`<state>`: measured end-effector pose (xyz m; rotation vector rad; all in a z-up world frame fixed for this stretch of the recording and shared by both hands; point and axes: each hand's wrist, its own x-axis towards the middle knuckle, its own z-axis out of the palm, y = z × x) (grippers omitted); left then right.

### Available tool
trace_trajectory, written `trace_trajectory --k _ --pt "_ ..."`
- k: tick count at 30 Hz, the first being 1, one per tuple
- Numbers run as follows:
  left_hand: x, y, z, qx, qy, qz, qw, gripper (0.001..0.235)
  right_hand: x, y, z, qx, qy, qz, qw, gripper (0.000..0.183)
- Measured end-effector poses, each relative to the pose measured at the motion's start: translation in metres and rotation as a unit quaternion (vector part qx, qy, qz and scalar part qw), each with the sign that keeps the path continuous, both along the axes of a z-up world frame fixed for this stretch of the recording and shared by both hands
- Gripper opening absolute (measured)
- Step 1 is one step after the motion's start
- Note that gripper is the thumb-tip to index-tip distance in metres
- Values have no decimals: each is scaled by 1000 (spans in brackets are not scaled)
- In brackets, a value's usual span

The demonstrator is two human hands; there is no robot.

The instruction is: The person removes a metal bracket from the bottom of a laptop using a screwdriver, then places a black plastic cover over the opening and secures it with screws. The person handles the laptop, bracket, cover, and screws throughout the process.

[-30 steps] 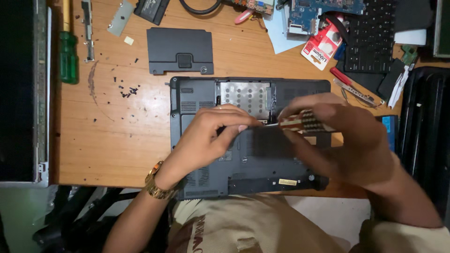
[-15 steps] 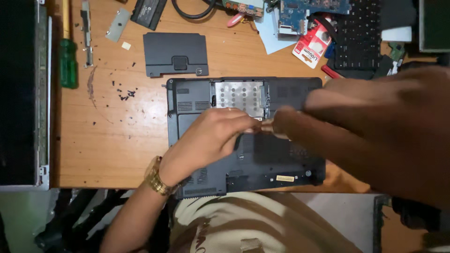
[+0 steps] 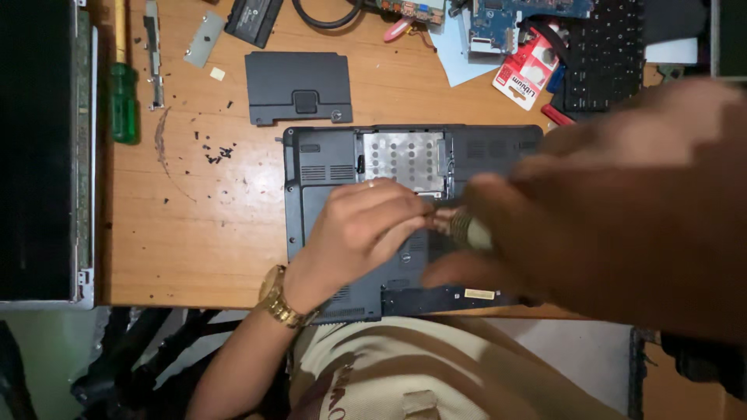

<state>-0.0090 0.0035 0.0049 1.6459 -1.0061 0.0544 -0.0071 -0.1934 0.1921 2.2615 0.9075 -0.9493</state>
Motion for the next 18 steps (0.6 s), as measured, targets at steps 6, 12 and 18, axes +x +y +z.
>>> trace_trajectory --k 6,12,18 --pt "-1 -3 2 16 -9 -4 1000 30 2 -5 6 290 -170 205 919 50" --pt "-6 -9 -1 30 -55 37 997 18 2 1 0 -64 29 -2 998 69" --pt "-2 -7 1 33 -19 3 999 32 18 -6 5 298 -9 143 944 56"
